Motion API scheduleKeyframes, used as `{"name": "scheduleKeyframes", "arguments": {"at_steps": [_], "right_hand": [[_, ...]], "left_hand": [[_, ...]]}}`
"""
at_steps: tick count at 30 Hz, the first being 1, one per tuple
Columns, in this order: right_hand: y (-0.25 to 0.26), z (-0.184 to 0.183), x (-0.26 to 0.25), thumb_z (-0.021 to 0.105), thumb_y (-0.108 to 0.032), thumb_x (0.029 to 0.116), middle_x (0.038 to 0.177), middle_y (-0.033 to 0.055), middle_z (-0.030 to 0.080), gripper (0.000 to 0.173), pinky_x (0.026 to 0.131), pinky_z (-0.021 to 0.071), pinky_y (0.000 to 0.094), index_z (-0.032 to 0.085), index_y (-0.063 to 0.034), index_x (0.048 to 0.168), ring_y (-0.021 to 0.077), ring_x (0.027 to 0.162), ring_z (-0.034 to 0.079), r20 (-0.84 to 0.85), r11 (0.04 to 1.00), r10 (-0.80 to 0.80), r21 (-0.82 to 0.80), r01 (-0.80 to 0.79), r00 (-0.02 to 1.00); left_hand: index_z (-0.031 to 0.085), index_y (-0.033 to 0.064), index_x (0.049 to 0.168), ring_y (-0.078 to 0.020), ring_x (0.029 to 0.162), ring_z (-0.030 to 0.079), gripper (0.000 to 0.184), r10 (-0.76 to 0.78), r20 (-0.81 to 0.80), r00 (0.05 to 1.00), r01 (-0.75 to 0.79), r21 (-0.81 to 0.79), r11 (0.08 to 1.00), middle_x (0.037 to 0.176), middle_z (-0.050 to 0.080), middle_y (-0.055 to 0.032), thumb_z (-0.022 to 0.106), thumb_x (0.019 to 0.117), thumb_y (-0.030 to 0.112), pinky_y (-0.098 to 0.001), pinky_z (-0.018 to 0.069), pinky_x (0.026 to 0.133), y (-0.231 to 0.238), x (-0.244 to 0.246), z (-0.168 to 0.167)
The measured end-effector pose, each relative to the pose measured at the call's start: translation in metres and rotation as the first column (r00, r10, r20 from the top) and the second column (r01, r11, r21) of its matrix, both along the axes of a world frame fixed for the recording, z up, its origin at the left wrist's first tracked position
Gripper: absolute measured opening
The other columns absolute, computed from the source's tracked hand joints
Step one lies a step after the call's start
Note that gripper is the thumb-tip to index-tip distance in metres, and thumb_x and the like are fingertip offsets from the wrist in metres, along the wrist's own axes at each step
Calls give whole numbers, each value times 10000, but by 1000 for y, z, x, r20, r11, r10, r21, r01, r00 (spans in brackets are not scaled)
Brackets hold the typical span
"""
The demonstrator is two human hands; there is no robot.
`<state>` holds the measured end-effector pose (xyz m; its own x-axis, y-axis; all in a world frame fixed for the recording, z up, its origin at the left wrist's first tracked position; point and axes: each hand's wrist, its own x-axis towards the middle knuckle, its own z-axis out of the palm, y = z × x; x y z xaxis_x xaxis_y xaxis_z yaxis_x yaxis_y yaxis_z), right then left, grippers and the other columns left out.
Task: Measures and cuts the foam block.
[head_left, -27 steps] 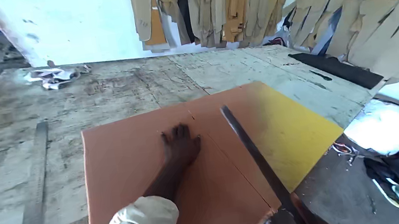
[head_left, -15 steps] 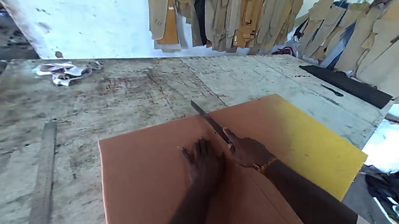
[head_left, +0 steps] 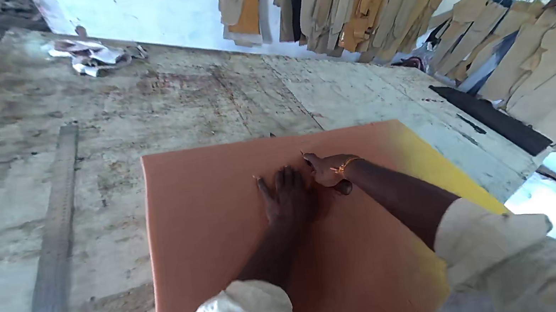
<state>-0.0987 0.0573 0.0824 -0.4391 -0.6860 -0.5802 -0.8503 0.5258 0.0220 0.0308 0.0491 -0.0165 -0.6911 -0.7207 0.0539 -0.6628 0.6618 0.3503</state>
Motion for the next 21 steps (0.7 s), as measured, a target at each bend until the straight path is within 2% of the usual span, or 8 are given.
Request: {"name": "scheduleKeyframes", "arguments": {"at_steps": [4, 6, 9, 14, 16, 18, 19, 21], "right_hand": [[126, -19, 9, 463, -253, 1065, 804, 123, 610, 740, 455, 522, 425, -15, -326, 1626, 215, 490, 570, 202, 999, -34, -32, 41, 979], [213, -45, 10, 523, -217, 1013, 653, 84, 562, 732, 283, 420, 317, 113, -229, 1619, 114, 345, 475, 359, 954, 78, -298, 36, 930], [305, -13, 60, 486, -243, 1071, 928, 94, 652, 757, 542, 575, 419, -18, -322, 1629, 196, 563, 632, 265, 997, -59, -26, 68, 962], [464, -32, 127, 509, -232, 1058, 899, 128, 662, 790, 663, 567, 510, -9, -324, 1647, 292, 707, 663, 198, 989, -137, -35, 146, 971], [519, -52, 152, 511, -230, 1052, 842, 103, 651, 803, 625, 570, 499, -11, -370, 1645, 281, 680, 660, 187, 978, -198, -28, 207, 962], [573, -70, 174, 488, -261, 1059, 881, 105, 663, 756, 633, 571, 527, 27, -432, 1633, 306, 718, 671, 186, 959, -266, -52, 280, 946], [597, -75, 185, 471, -273, 1062, 928, 122, 668, 723, 652, 568, 556, 56, -463, 1623, 335, 761, 677, 194, 944, -306, -63, 323, 932], [642, -83, 208, 428, -329, 1074, 994, 154, 674, 644, 674, 557, 604, 112, -470, 1616, 385, 816, 684, 198, 919, -352, -112, 378, 915]], "left_hand": [[337, 101, 1598, -393, 1536, 263, 680, -21, 25, 999, 22, -22, 1000, 1652, 336, -134, 263, 1065, 518, -814, 54, 1134, -4, 0, -1], [323, 94, 1601, -418, 1536, 247, 699, -43, 51, 998, 45, -33, 998, 1656, 315, -157, 241, 1062, 531, -841, 55, 1113, -3, 0, 1], [329, 26, 1579, -497, 1510, 251, 727, -53, 77, 996, 58, -58, 997, 1629, 313, -252, 224, 1058, 521, -876, 86, 1070, 0, 2, 9], [269, 64, 1606, -526, 1501, 244, 888, -45, 33, 998, 49, -138, 989, 1628, 301, -273, 118, 983, 678, -897, 102, 1043, -62, -24, -41], [352, 65, 1557, -550, 1432, 355, 890, -21, 52, 998, 31, -201, 979, 1554, 401, -296, 111, 974, 692, -899, 208, 999, -99, -38, -69], [500, 47, 1391, -577, 1270, 517, 936, 28, 22, 999, -19, -325, 946, 1358, 562, -333, 59, 939, 737, -860, 360, 897, -115, -43, -85], [528, 63, 1381, -576, 1268, 519, 969, 59, -2, 998, -57, -324, 944, 1331, 584, -333, 30, 939, 768, -856, 345, 922, -97, -35, -72], [525, 75, 1437, -568, 1378, 419, 977, 106, -29, 994, -110, -222, 969, 1416, 532, -333, 37, 961, 775, -870, 206, 1038, -25, -9, -27]]}}
